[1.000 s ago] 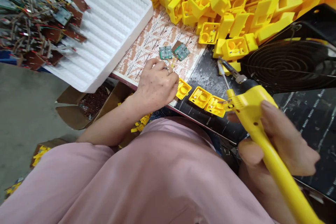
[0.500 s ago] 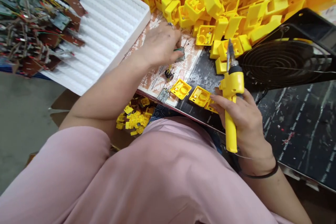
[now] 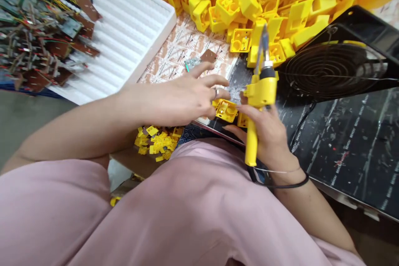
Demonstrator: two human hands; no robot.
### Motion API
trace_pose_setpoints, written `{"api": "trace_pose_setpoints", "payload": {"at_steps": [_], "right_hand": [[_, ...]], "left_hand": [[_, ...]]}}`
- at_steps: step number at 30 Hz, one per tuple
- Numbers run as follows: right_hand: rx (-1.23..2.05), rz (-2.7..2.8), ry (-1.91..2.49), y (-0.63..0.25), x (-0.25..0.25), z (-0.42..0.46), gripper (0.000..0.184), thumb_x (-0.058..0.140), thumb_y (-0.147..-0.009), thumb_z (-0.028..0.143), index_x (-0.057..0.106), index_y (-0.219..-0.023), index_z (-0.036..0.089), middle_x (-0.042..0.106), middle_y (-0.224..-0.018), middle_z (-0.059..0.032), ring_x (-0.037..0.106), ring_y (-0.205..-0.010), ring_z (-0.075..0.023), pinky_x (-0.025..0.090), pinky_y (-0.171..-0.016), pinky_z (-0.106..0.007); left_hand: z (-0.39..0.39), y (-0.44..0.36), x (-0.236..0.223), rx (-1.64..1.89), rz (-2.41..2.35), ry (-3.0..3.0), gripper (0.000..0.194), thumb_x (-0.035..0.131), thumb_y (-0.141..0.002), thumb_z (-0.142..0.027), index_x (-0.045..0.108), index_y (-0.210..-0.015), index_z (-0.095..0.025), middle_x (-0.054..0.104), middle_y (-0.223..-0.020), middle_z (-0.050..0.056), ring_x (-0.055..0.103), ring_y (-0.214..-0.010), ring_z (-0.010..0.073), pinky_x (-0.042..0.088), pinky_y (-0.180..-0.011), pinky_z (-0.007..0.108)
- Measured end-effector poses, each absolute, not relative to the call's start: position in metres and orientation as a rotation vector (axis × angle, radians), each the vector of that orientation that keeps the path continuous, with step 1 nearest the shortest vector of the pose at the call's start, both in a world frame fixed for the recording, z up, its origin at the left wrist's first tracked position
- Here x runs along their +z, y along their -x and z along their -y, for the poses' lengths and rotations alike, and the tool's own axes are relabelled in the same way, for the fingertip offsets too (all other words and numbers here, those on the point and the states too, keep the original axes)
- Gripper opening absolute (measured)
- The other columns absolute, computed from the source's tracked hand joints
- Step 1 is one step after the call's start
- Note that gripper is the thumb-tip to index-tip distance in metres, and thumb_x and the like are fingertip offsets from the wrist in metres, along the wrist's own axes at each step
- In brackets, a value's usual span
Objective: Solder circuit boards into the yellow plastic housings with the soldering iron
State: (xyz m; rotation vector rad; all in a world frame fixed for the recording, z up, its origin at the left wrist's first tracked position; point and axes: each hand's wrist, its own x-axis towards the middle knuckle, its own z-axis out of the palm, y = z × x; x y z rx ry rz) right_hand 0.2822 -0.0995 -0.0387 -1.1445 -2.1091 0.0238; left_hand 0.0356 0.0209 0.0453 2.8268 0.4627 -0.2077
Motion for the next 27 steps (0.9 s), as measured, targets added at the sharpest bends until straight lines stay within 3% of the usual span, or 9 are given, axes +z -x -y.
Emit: {"api": "trace_pose_setpoints", "payload": {"at_steps": [2,5,9,12,15,20,24,27], "right_hand": [[-0.034,2.031,1.159,-0.291,-0.033,0.106,0.037,0.082,-0.096,0.026,0.068,-0.13,0.029,0.08,-0.094,0.0009,0.078,-0.086,-0.0201,0.064,-0.1,-0.04],[-0.059,1.986,1.212,-0.306,-0.026,0.114,0.016,0.08,-0.098,0.025,0.074,-0.112,0.03,0.078,-0.08,0.0049,0.073,-0.065,-0.0153,0.064,-0.093,-0.034],[-0.161,2.062,1.137,-0.312,-0.017,0.115,0.012,0.083,-0.096,0.022,0.075,-0.104,0.026,0.077,-0.073,0.006,0.066,-0.054,-0.0114,0.063,-0.08,-0.027],[-0.177,2.062,1.108,-0.309,-0.014,0.113,0.004,0.077,-0.102,0.026,0.076,-0.099,0.023,0.078,-0.073,0.0045,0.067,-0.055,-0.0099,0.063,-0.082,-0.025],[-0.157,2.051,1.169,-0.307,-0.015,0.114,0.015,0.07,-0.106,0.027,0.079,-0.094,0.025,0.077,-0.073,0.0038,0.07,-0.059,-0.0106,0.063,-0.085,-0.025],[-0.238,2.063,1.142,-0.307,-0.02,0.117,0.006,0.079,-0.099,0.024,0.08,-0.094,0.028,0.076,-0.07,0.0061,0.065,-0.053,-0.0099,0.061,-0.072,-0.025],[-0.239,2.071,1.113,-0.304,-0.017,0.114,0.009,0.083,-0.095,0.019,0.076,-0.097,0.026,0.074,-0.068,0.0069,0.063,-0.052,-0.009,0.059,-0.069,-0.024],[-0.193,2.073,1.071,-0.306,-0.011,0.117,0.007,0.081,-0.098,0.025,0.074,-0.099,0.023,0.071,-0.066,0.0058,0.066,-0.056,-0.0098,0.059,-0.073,-0.023]], "left_hand": [[-0.012,-0.022,0.038,0.058,-0.57,-2.763,0.043,0.047,-0.094,-0.011,0.082,-0.106,-0.034,0.063,-0.161,-0.004,0.047,-0.16,0.0282,0.032,-0.135,0.064],[-0.009,-0.003,0.026,0.438,-0.98,-2.614,0.042,0.045,-0.105,-0.029,0.074,-0.134,-0.029,0.069,-0.154,0.004,0.064,-0.143,0.025,0.05,-0.124,0.05],[0.006,-0.012,0.008,0.508,-1.357,-2.609,0.032,0.054,-0.106,-0.051,0.076,-0.116,-0.03,0.079,-0.135,0.006,0.068,-0.135,0.0319,0.047,-0.122,0.059],[0.024,-0.036,-0.006,0.546,-1.486,-2.685,0.031,0.064,-0.101,-0.056,0.073,-0.113,-0.029,0.074,-0.143,0.008,0.06,-0.143,0.0387,0.037,-0.126,0.069],[0.032,-0.051,-0.016,0.586,-1.528,-2.684,0.036,0.067,-0.098,-0.06,0.07,-0.113,-0.027,0.072,-0.148,0.011,0.057,-0.147,0.041,0.031,-0.129,0.073],[0.031,-0.058,-0.023,0.624,-1.449,-2.708,0.016,0.063,-0.104,-0.042,0.073,-0.105,-0.029,0.076,-0.144,0.005,0.06,-0.147,0.0355,0.03,-0.131,0.073],[0.027,-0.063,-0.025,0.538,-1.305,-2.592,0.025,0.054,-0.108,-0.032,0.077,-0.099,-0.031,0.083,-0.12,-0.001,0.067,-0.139,0.0276,0.024,-0.136,0.07],[0.018,-0.059,-0.02,0.487,-1.217,-2.484,0.023,0.057,-0.106,-0.034,0.079,-0.101,-0.031,0.084,-0.107,-0.001,0.073,-0.124,0.0245,0.029,-0.136,0.065]]}}
